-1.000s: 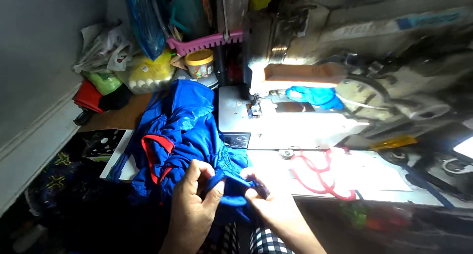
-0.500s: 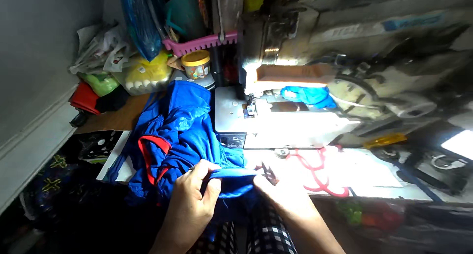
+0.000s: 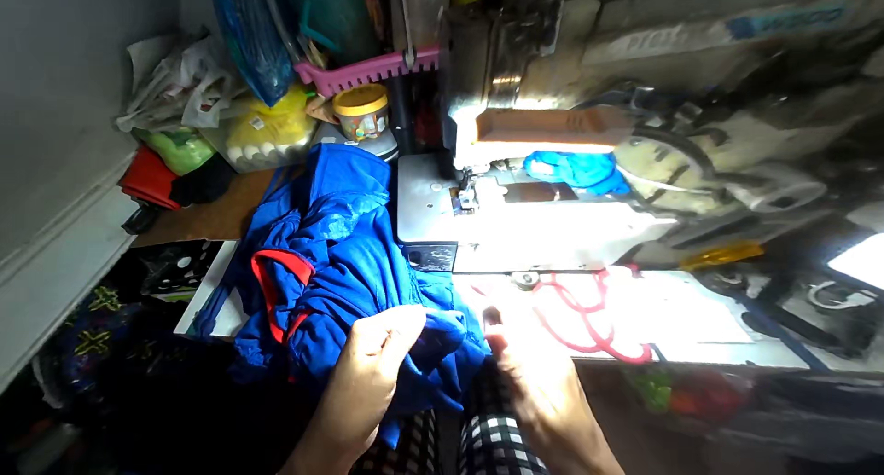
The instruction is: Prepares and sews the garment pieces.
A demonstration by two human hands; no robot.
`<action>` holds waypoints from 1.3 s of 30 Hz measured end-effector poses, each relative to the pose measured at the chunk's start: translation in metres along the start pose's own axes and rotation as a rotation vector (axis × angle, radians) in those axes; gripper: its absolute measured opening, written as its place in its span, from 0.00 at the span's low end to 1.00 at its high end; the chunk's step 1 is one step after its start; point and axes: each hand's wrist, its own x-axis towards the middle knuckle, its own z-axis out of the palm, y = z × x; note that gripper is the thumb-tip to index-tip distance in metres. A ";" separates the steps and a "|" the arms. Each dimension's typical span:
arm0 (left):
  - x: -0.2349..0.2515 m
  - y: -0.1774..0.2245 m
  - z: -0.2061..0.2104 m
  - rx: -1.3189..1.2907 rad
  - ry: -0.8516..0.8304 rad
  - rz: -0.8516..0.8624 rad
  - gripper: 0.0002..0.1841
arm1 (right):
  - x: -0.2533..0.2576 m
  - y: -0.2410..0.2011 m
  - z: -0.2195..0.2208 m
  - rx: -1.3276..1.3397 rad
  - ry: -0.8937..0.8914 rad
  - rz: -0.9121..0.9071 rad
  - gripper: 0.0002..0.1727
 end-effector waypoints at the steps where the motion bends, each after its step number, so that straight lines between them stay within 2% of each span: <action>1: 0.000 -0.001 0.001 -0.036 0.020 -0.031 0.16 | -0.003 -0.007 0.002 -0.058 -0.002 -0.071 0.29; 5: -0.001 -0.002 0.003 -0.168 0.066 -0.070 0.16 | -0.009 -0.016 0.008 -0.216 0.036 -0.159 0.21; 9: -0.002 -0.004 0.001 -0.222 0.074 -0.076 0.17 | -0.009 -0.015 0.010 -0.261 0.061 -0.159 0.19; 13: -0.004 -0.007 0.002 -0.167 0.059 -0.040 0.16 | -0.007 -0.016 0.013 -0.242 0.087 -0.149 0.18; 15: -0.004 -0.008 0.003 -0.141 0.046 -0.011 0.16 | -0.005 -0.015 0.014 -0.067 0.076 -0.120 0.17; 17: -0.004 -0.008 0.001 -0.125 0.021 0.033 0.17 | -0.002 -0.015 0.012 0.284 0.013 -0.028 0.18; 19: -0.003 -0.011 -0.001 -0.006 -0.050 0.152 0.16 | -0.001 -0.013 0.011 0.504 -0.032 0.063 0.20; 21: -0.003 -0.020 0.001 0.321 -0.085 0.327 0.14 | -0.001 -0.010 0.015 0.499 -0.039 0.095 0.23; 23: -0.003 -0.037 0.007 0.648 -0.027 0.440 0.15 | 0.000 -0.006 0.021 0.419 -0.022 0.056 0.18; 25: 0.001 -0.048 0.007 0.805 0.069 0.504 0.13 | 0.000 -0.003 0.021 0.392 0.010 0.055 0.13; 26: 0.004 -0.050 0.002 0.836 0.125 0.530 0.12 | -0.001 0.000 0.016 0.437 0.030 0.084 0.13; 28: 0.011 -0.046 -0.011 0.875 0.216 0.564 0.16 | 0.002 0.007 -0.003 0.562 0.098 0.169 0.13; 30: 0.016 -0.040 -0.018 0.874 0.234 0.562 0.18 | 0.009 0.008 -0.016 0.725 0.127 0.188 0.15; 34: 0.018 -0.042 -0.009 0.731 0.041 0.517 0.15 | 0.000 -0.008 -0.002 1.081 -0.207 0.180 0.25; 36: 0.019 -0.042 -0.015 0.693 -0.001 0.520 0.15 | -0.003 -0.011 -0.006 1.079 -0.291 0.192 0.24; 39: 0.022 -0.035 -0.047 0.718 0.126 0.516 0.18 | 0.000 -0.006 -0.062 0.964 -0.066 0.277 0.17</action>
